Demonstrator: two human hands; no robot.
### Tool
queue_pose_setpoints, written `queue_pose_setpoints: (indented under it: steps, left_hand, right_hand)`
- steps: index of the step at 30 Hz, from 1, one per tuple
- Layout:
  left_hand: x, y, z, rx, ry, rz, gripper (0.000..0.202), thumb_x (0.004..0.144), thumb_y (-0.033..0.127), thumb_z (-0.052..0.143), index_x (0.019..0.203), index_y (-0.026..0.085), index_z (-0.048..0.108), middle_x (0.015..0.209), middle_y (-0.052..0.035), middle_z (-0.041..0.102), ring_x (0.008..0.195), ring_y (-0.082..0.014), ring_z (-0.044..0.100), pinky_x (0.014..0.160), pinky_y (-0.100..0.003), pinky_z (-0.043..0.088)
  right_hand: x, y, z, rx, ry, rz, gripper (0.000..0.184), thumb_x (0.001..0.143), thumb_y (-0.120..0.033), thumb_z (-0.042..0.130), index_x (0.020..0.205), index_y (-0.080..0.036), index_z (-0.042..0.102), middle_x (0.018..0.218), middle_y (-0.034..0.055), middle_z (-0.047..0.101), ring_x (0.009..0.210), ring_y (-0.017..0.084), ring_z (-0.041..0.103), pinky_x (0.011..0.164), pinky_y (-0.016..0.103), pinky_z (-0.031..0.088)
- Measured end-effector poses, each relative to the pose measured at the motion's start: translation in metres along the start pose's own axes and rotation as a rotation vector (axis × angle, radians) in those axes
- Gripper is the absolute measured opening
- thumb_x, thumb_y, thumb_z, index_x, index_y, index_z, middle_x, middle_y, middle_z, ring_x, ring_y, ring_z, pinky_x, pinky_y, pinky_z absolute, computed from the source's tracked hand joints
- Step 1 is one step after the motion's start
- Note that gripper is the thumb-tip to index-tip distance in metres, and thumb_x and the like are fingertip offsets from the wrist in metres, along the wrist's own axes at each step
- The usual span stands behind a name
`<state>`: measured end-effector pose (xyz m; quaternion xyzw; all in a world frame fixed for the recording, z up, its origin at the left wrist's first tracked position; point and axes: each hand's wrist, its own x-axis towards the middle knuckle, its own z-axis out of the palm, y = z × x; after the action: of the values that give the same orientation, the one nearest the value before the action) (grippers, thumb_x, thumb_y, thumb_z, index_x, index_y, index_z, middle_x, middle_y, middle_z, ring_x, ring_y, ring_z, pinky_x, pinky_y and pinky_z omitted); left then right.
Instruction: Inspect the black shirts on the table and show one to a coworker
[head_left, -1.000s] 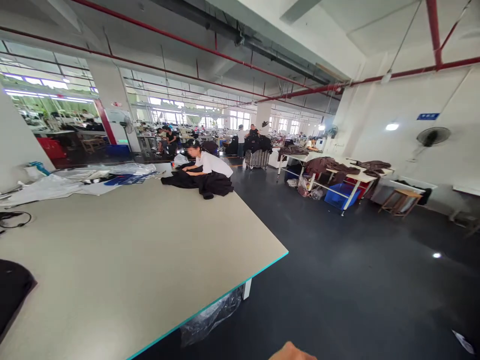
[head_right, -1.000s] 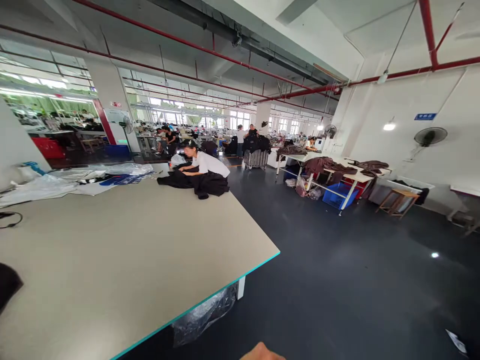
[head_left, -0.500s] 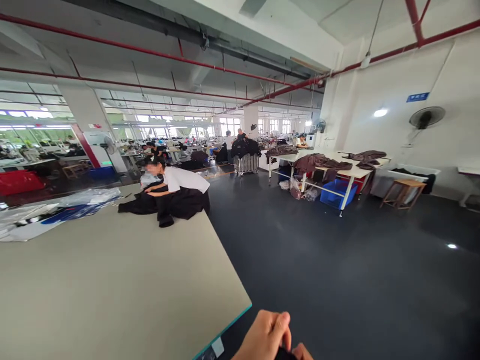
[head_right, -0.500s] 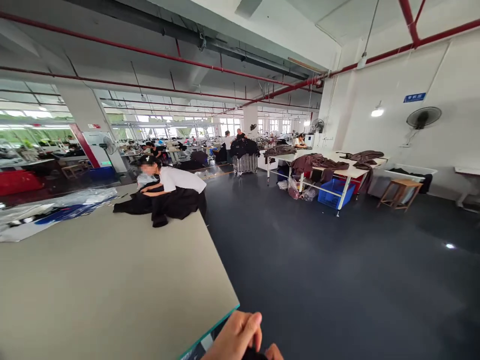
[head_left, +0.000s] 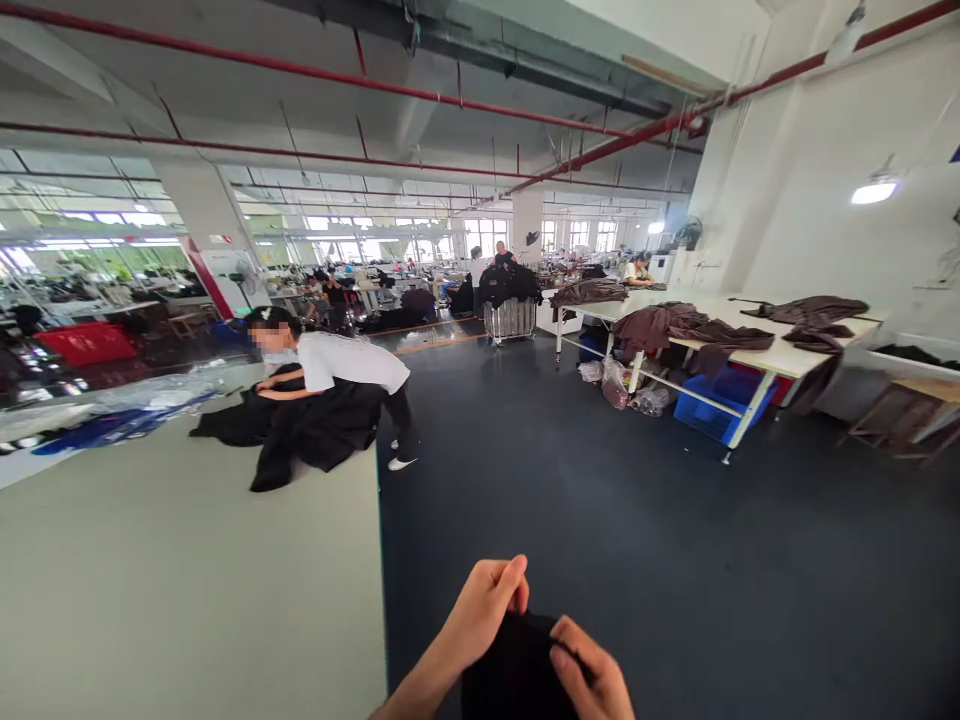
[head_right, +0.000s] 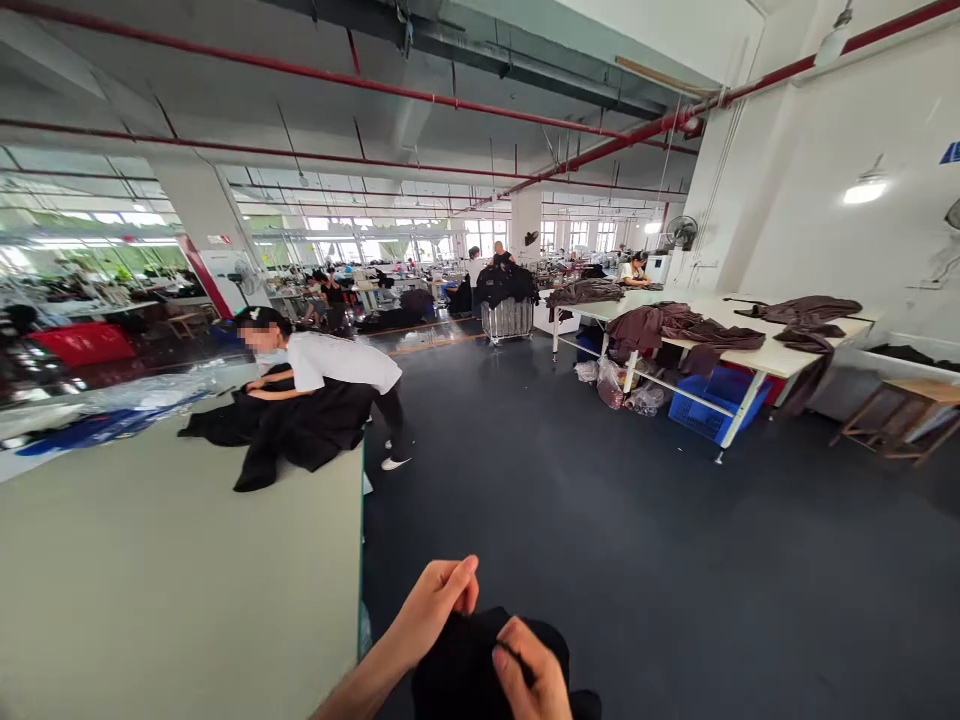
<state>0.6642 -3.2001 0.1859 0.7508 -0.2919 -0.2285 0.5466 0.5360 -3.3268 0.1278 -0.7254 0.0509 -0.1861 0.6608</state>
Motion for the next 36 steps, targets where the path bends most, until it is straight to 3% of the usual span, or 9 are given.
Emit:
queue_pose_setpoints:
  steps: [7,9,12,16,20,22,24,30,36]
  left_hand:
    - [0.261,0.004,-0.033,-0.033,-0.279,0.342,0.035,0.097,0.048,0.052,0.091,0.016,0.064,0.081,-0.0008,0.06,0.076,-0.0137,0.052,0.073,-0.026,0.042]
    - [0.326,-0.006,-0.044,-0.071,-0.255,0.444,0.03,0.094,0.045,0.059,0.103,0.016,0.063,0.099,-0.0065,0.063,0.093,-0.0186,0.058,0.087,-0.032,0.047]
    - [0.411,-0.031,-0.057,-0.035,-0.064,0.524,0.03,0.09,0.031,0.065,0.117,0.019,0.061,0.12,-0.0124,0.058,0.113,-0.0237,0.055,0.102,-0.041,0.044]
    - [0.527,-0.062,-0.075,0.042,0.181,0.479,0.024,0.09,0.02,0.061,0.115,0.021,0.06,0.112,-0.0085,0.058,0.106,-0.0201,0.056,0.098,-0.039,0.046]
    - [0.672,-0.072,-0.115,-0.109,0.02,0.332,0.015,0.09,0.027,0.064,0.101,0.019,0.061,0.099,-0.0044,0.062,0.093,-0.0175,0.057,0.09,-0.032,0.046]
    - [0.748,-0.071,-0.147,-0.188,-0.106,0.251,0.02,0.09,0.036,0.065,0.094,0.017,0.062,0.09,-0.0024,0.06,0.086,-0.0161,0.055,0.083,-0.03,0.045]
    - [0.817,-0.071,-0.185,-0.244,-0.126,0.228,0.029,0.09,0.044,0.065,0.085,0.015,0.062,0.083,-0.0015,0.057,0.08,-0.0148,0.051,0.077,-0.028,0.043]
    - [0.98,-0.09,-0.319,-0.372,0.188,0.108,0.039,0.091,0.053,0.063,0.085,0.015,0.063,0.083,-0.0025,0.056,0.077,-0.0141,0.049,0.071,-0.027,0.04]
    - [1.143,-0.131,-0.473,-0.545,0.229,0.001,0.043,0.084,0.055,0.07,0.074,0.015,0.058,0.068,0.0018,0.048,0.064,-0.0101,0.042,0.061,-0.024,0.031]
  right_hand:
    - [0.246,-0.023,-0.096,0.154,0.098,0.138,0.041,0.082,-0.052,0.075,0.065,-0.018,0.059,0.073,0.0004,0.046,0.066,0.013,0.041,0.059,0.025,0.037]
    - [0.318,-0.027,-0.114,0.239,0.113,0.201,0.04,0.077,-0.051,0.08,0.066,-0.018,0.062,0.071,-0.0004,0.046,0.063,0.012,0.04,0.056,0.024,0.034]
    - [0.425,-0.019,-0.138,0.338,0.141,0.282,0.038,0.069,-0.052,0.085,0.071,-0.019,0.067,0.072,0.0004,0.052,0.062,0.013,0.043,0.056,0.025,0.035]
    - [0.568,0.014,-0.168,0.361,0.094,0.209,0.04,0.071,-0.048,0.084,0.061,-0.019,0.059,0.073,0.0014,0.053,0.066,0.014,0.046,0.06,0.025,0.037]
    - [0.726,0.056,-0.193,0.364,-0.073,0.168,0.043,0.077,-0.049,0.077,0.059,-0.02,0.05,0.066,0.0014,0.049,0.063,0.016,0.044,0.058,0.028,0.037]
    - [0.81,0.074,-0.2,0.375,-0.129,0.179,0.042,0.076,-0.049,0.078,0.06,-0.021,0.051,0.068,0.0021,0.052,0.064,0.016,0.046,0.059,0.028,0.038]
    - [0.896,0.088,-0.199,0.39,-0.188,0.199,0.04,0.075,-0.049,0.079,0.061,-0.021,0.053,0.069,0.0023,0.054,0.064,0.016,0.048,0.059,0.028,0.039]
    - [1.139,0.119,-0.157,0.405,-0.255,0.309,0.04,0.066,-0.048,0.085,0.061,-0.02,0.056,0.073,0.0022,0.06,0.065,0.016,0.051,0.06,0.028,0.043]
    - [1.373,0.184,-0.099,0.265,-0.277,0.219,0.036,0.07,-0.045,0.085,0.062,-0.021,0.059,0.073,0.0017,0.06,0.065,0.015,0.051,0.057,0.027,0.04]
